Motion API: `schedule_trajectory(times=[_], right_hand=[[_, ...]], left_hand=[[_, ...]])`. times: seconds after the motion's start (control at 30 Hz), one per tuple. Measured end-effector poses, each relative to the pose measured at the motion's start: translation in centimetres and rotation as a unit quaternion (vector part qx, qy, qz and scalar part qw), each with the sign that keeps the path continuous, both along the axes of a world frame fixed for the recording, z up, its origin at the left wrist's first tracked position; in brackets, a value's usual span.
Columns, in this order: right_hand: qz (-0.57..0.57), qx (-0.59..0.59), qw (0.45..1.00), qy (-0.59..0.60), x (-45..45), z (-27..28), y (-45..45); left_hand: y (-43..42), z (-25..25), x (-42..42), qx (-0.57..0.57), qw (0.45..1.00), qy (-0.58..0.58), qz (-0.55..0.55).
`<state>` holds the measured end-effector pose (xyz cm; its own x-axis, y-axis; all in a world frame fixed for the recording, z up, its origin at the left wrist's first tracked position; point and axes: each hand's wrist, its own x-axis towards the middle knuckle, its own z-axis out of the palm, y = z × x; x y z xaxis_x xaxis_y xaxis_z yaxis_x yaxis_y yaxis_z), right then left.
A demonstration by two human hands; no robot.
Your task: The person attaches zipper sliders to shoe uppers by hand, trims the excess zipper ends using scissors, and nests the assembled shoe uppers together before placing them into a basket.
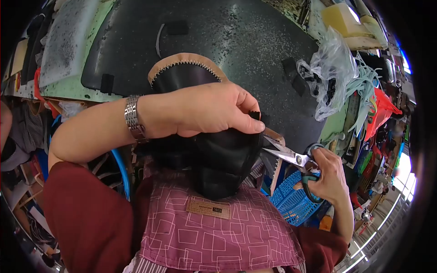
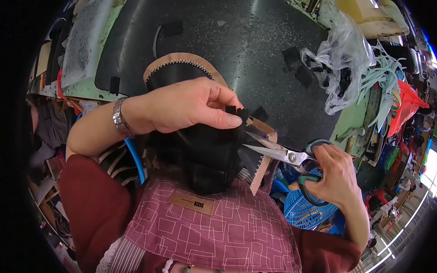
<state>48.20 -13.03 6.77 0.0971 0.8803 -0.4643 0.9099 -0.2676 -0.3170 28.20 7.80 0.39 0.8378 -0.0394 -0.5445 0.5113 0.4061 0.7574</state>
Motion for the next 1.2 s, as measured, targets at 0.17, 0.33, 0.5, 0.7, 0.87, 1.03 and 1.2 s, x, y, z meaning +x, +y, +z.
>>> schedule_trajectory(times=[0.17,0.33,0.5,0.7,0.87,1.03,1.2], right_hand=[[-0.014,-0.052,0.998,0.028,-0.4,1.0,1.3],[0.051,-0.089,0.99,0.095,-0.4,0.7,3.1],[0.073,-0.225,0.966,0.103,-0.1,1.7,5.2],[0.121,-0.175,0.972,0.096,0.0,0.7,5.5],[0.122,-0.166,0.972,0.11,0.4,-0.1,5.2],[0.17,-0.041,0.973,0.152,0.0,-1.4,3.8],[0.232,0.115,0.954,0.151,-1.0,-1.4,3.2]], left_hand=[[0.0,-0.1,0.8,-0.012,0.999,-0.013,-0.039],[0.4,2.0,1.3,0.056,0.996,0.018,-0.071],[0.1,2.6,1.8,0.086,0.994,0.024,-0.07],[0.2,2.3,1.9,0.091,0.993,0.034,-0.065],[0.2,1.9,2.1,0.123,0.988,0.029,-0.091],[0.7,0.7,3.7,0.171,0.981,-0.061,-0.061],[2.3,1.7,6.5,0.225,0.89,0.012,-0.396]])
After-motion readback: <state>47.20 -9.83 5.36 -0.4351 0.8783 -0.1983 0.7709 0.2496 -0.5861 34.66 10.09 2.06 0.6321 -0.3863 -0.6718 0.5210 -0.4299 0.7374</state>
